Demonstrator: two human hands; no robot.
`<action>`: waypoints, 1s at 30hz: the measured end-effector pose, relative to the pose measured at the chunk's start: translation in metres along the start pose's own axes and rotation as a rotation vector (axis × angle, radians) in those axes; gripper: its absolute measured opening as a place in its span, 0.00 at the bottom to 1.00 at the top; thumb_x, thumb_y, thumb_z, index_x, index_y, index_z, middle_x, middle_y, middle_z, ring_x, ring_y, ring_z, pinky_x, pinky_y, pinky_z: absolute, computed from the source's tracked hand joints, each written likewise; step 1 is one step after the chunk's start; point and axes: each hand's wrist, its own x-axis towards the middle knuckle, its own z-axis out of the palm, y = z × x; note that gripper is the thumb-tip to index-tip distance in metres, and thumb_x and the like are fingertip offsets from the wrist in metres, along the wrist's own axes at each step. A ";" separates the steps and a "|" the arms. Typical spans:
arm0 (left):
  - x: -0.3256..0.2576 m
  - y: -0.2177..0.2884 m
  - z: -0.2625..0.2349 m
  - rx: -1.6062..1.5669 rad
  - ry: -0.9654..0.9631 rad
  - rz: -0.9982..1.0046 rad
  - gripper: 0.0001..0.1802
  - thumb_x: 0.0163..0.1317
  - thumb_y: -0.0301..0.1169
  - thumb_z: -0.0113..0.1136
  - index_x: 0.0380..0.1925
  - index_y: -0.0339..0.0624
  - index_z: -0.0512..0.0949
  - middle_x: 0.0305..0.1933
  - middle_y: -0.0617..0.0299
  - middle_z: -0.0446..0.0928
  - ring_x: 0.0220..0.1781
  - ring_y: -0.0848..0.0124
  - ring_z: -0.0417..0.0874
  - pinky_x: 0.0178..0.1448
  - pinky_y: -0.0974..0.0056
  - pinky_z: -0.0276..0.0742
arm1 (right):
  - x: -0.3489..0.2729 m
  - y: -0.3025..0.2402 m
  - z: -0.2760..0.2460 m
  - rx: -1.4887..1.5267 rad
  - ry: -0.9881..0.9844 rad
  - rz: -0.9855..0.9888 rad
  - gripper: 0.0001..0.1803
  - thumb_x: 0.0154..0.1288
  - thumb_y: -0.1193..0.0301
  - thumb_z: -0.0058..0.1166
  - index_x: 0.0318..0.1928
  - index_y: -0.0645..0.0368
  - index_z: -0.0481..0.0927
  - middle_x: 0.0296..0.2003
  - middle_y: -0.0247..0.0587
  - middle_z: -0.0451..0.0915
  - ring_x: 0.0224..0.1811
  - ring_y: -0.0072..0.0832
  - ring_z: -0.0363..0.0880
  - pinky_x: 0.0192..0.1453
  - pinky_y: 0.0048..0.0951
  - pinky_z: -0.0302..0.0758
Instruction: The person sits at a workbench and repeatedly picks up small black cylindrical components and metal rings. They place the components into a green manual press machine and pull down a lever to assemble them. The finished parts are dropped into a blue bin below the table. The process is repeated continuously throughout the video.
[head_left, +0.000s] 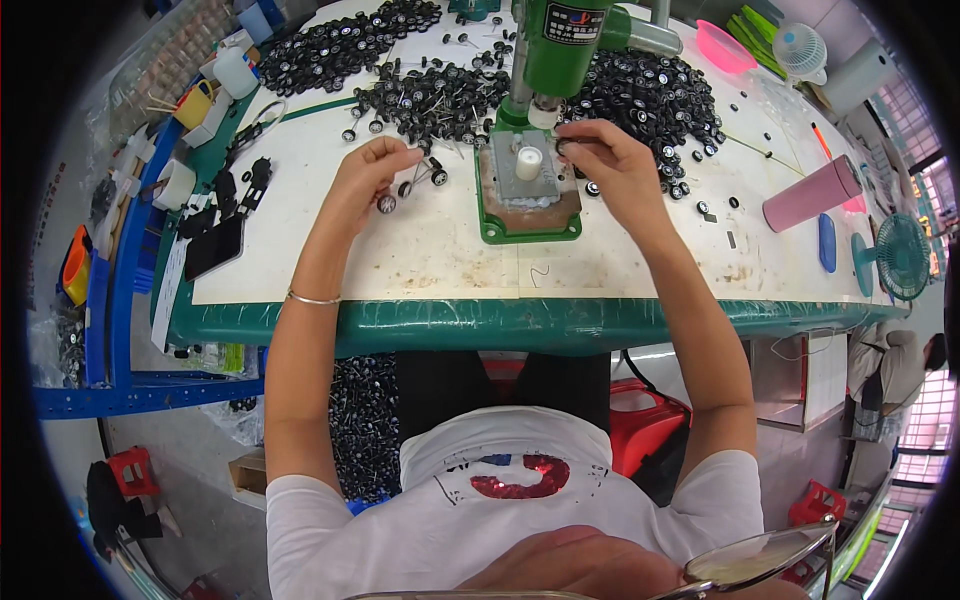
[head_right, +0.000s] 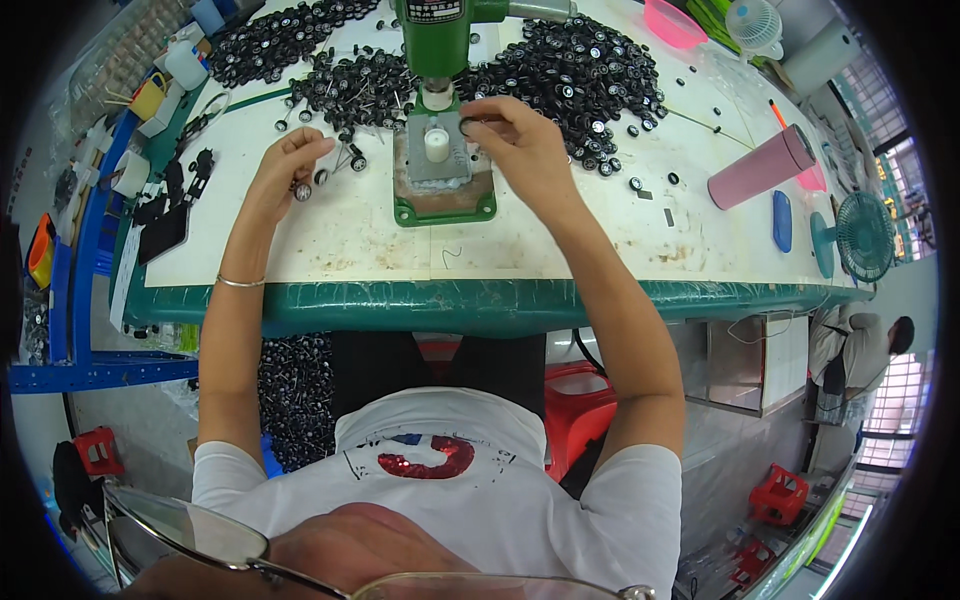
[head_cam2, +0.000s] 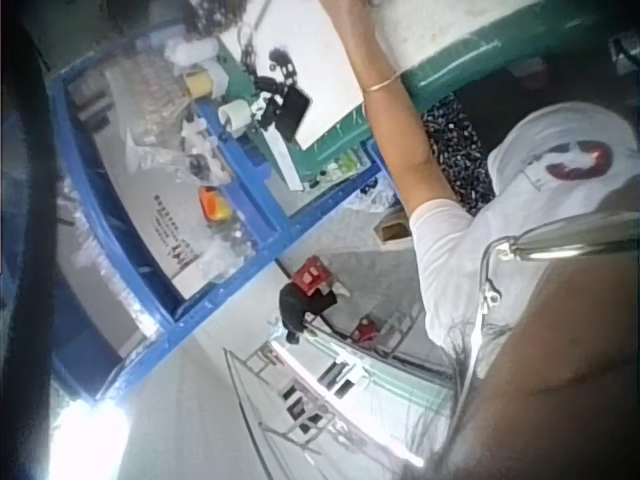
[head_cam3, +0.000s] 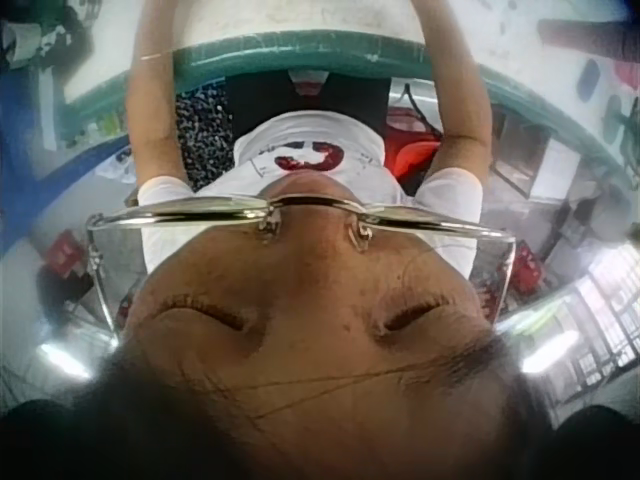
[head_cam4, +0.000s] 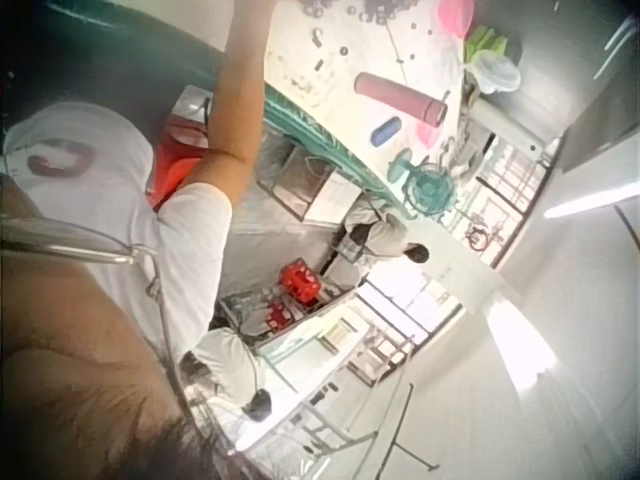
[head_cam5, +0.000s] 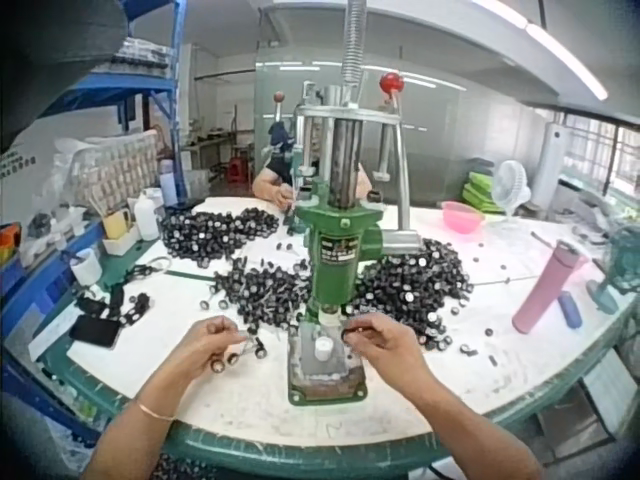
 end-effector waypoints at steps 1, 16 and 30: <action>-0.001 0.005 0.009 0.120 0.053 -0.032 0.07 0.53 0.31 0.66 0.24 0.47 0.75 0.21 0.76 0.67 0.20 0.87 0.60 0.24 0.79 0.56 | 0.003 0.001 0.003 -0.073 0.017 -0.057 0.10 0.62 0.78 0.56 0.45 0.61 0.80 0.40 0.39 0.81 0.42 0.26 0.82 0.49 0.25 0.77; 0.020 -0.009 0.016 0.975 0.080 0.156 0.11 0.46 0.34 0.68 0.28 0.40 0.85 0.23 0.58 0.79 0.25 0.69 0.79 0.33 0.65 0.73 | -0.011 -0.003 0.030 -0.149 -0.016 -0.115 0.13 0.63 0.76 0.55 0.48 0.62 0.75 0.46 0.41 0.82 0.49 0.30 0.81 0.55 0.30 0.74; 0.002 0.022 0.053 0.000 -0.177 0.112 0.06 0.59 0.27 0.66 0.35 0.41 0.81 0.33 0.63 0.84 0.17 0.87 0.65 0.19 0.80 0.57 | -0.032 0.019 -0.017 0.116 0.153 0.006 0.16 0.67 0.72 0.55 0.53 0.61 0.74 0.47 0.36 0.78 0.44 0.22 0.78 0.45 0.22 0.74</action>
